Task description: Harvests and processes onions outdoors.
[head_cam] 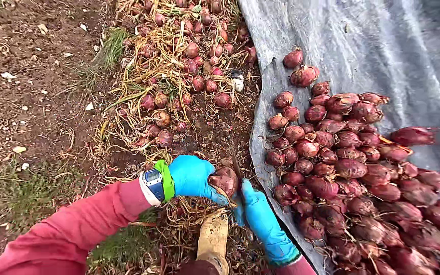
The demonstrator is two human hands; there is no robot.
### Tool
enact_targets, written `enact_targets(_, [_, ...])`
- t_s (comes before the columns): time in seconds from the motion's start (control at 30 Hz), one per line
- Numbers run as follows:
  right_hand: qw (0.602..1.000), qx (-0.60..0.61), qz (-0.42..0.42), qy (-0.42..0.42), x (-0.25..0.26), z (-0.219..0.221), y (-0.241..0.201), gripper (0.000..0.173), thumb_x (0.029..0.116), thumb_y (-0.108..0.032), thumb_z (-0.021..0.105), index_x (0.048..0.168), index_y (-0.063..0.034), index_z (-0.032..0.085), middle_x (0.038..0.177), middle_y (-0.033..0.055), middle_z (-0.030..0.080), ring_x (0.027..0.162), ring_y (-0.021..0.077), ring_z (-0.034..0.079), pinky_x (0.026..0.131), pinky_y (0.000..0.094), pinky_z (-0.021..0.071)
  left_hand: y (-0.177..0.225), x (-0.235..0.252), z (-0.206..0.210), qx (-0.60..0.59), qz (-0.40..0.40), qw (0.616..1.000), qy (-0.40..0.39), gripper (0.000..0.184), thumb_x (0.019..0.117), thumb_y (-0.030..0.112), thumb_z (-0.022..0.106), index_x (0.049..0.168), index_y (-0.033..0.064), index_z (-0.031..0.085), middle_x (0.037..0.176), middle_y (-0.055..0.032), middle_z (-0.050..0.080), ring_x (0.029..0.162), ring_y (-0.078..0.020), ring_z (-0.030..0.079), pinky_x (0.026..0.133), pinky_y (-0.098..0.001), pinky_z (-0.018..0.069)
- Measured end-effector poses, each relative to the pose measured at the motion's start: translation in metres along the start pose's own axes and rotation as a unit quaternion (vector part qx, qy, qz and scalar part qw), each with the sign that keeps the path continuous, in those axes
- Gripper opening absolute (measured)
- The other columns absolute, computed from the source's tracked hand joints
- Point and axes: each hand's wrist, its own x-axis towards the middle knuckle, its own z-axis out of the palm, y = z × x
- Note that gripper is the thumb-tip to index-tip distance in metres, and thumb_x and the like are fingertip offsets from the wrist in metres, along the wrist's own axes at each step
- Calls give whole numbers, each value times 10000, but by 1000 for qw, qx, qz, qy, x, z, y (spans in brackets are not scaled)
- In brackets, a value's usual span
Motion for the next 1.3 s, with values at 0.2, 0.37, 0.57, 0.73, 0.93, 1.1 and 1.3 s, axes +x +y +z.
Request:
enact_targets(0.2, [991,-101,-18,-83,-8,-33,1,921,856,-914,272,982,-103,690,592,42,601,443,172,563,419,343,512,34,-7,0,-42,75,994,68,433,1003,545,594,1029,131,719,966,-73,717,918,-270,704,789,-566,573])
enact_targets(0.37, [991,-8,-98,87,0,-58,-12,853,1017,-704,77,957,-78,655,542,45,557,406,180,542,388,366,514,-8,36,-25,-67,36,989,130,370,1099,403,469,1229,172,727,1128,-89,745,1067,-291,709,909,-608,548])
enact_targets(0.57, [992,60,19,111,20,-60,36,864,1034,-639,-16,896,-47,598,546,83,566,418,227,561,412,410,535,-210,109,45,-202,-410,861,224,591,882,424,743,1327,52,626,1209,-249,695,1152,-439,670,941,-697,522])
enact_targets(0.73, [989,53,132,38,52,-26,76,938,1021,-638,-57,950,4,623,585,128,609,458,254,607,447,420,561,-238,133,97,-223,-404,877,133,856,643,649,898,1141,-21,705,1120,-253,713,1100,-425,683,945,-681,521])
enact_targets(0.93, [980,92,104,-140,89,26,79,893,1002,-722,137,1058,-16,681,620,97,619,494,204,613,498,372,575,-128,69,30,-194,-164,958,135,805,558,734,881,1126,184,729,953,-30,762,938,-216,732,848,-579,594])
enact_targets(1.1, [997,38,-51,-49,74,26,33,907,837,-920,241,867,-118,662,589,69,610,473,198,599,447,375,551,-46,41,19,-154,-26,988,0,729,621,797,809,990,173,733,835,-1,728,827,-178,713,748,-527,596])
enact_targets(1.3, [997,-48,7,-64,35,-17,12,806,981,-770,282,778,-94,669,505,71,548,388,189,523,396,351,492,-39,45,18,-82,-98,991,47,785,622,790,806,1123,193,715,937,-46,742,917,-254,715,813,-598,575])
